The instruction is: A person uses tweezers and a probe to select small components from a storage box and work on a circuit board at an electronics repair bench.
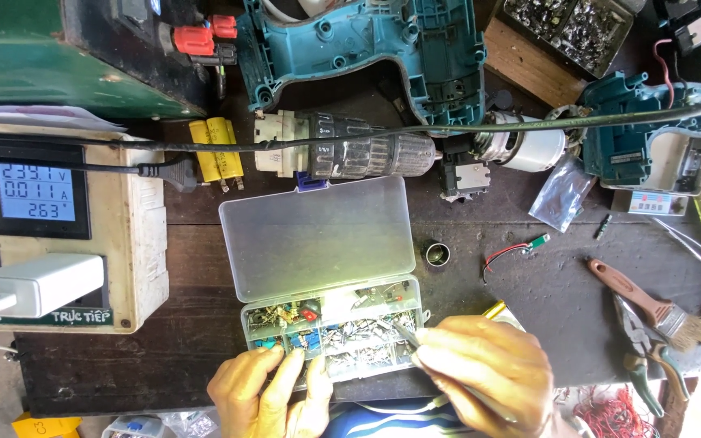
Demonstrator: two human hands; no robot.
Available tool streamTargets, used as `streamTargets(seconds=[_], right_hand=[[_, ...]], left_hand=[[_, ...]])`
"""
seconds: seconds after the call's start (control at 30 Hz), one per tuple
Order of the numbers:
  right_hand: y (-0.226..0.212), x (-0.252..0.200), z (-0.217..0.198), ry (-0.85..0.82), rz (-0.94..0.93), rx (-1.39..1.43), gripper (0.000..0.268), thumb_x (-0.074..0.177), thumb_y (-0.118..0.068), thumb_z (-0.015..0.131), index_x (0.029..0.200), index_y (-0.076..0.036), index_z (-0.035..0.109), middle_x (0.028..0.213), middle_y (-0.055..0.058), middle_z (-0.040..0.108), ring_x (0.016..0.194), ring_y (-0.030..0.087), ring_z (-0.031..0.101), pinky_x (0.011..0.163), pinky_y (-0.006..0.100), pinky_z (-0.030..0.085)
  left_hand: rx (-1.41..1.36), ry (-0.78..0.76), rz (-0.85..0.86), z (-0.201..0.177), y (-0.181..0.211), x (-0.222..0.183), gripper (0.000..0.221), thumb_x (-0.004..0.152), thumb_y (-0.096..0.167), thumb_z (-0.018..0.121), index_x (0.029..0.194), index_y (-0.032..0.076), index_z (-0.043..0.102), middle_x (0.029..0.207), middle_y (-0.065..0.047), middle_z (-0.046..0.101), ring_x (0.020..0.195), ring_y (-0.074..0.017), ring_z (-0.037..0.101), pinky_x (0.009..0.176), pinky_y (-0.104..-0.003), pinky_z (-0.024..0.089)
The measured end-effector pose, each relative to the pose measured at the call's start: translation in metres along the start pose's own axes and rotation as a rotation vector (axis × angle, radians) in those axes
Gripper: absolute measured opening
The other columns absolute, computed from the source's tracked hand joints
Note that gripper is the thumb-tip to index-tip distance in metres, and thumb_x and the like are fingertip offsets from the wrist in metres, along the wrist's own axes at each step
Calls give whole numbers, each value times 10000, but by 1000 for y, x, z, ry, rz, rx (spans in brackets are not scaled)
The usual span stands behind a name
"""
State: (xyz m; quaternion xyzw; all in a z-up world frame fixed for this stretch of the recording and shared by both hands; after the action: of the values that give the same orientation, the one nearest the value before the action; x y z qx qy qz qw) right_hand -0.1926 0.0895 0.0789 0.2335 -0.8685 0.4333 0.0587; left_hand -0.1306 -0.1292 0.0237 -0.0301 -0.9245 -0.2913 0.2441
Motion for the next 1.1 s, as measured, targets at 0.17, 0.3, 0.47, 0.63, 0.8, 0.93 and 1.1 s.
streamTargets(seconds=[0.17,0.3,0.47,0.63,0.8,0.93,1.1], right_hand=[[-2,3,4,-36,10,10,126,895,-165,692,937,-67,759,989,108,799,762,256,769,761,339,650],[-3,4,1,7,13,80,123,886,-168,694,908,-61,750,938,90,801,710,238,759,700,306,638],[0,1,-3,41,5,3,101,835,-120,765,914,-64,736,940,100,802,706,230,775,730,321,664],[8,0,0,35,44,3,109,827,-99,776,914,-50,733,944,120,791,725,262,761,726,352,653],[6,5,-2,51,74,43,128,803,-84,793,898,-36,722,898,112,792,677,247,753,677,331,649],[7,7,-5,89,102,61,143,770,-82,816,853,-30,712,832,116,781,657,233,758,660,313,650],[8,7,-2,57,87,57,144,789,-89,811,891,-37,722,890,109,792,677,242,756,682,324,653]], left_hand=[[4,-6,-13,0,0,0,325,833,292,857,1084,148,708,1056,-56,631,847,-262,648,750,-399,510],[-1,-8,-10,0,0,0,333,837,296,856,1095,152,701,1053,-56,628,844,-257,649,752,-397,512],[8,-2,-17,0,0,-2,331,836,298,859,1092,150,709,1066,-54,629,876,-262,647,785,-404,516],[-3,-18,-9,1,-2,-1,334,824,298,863,1080,146,711,1041,-61,632,837,-265,658,733,-402,516],[-10,-23,-9,1,-3,0,334,824,297,860,1081,151,705,1030,-61,635,822,-261,657,726,-399,509],[-29,-41,2,2,-3,3,344,819,291,862,1083,150,693,999,-63,637,764,-252,658,672,-389,494],[-23,-37,6,2,-3,2,343,819,293,863,1084,150,699,1020,-60,631,787,-255,661,689,-388,500]])
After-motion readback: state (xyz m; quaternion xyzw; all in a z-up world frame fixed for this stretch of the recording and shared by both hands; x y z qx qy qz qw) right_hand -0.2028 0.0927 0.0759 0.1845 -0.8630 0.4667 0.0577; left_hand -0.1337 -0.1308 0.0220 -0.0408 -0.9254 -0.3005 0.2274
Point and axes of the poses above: each hand's wrist, its own x-axis towards the middle knuckle, its own z-axis out of the palm, y = z × x, the point moved 10 cm from there along x, towards the middle knuckle
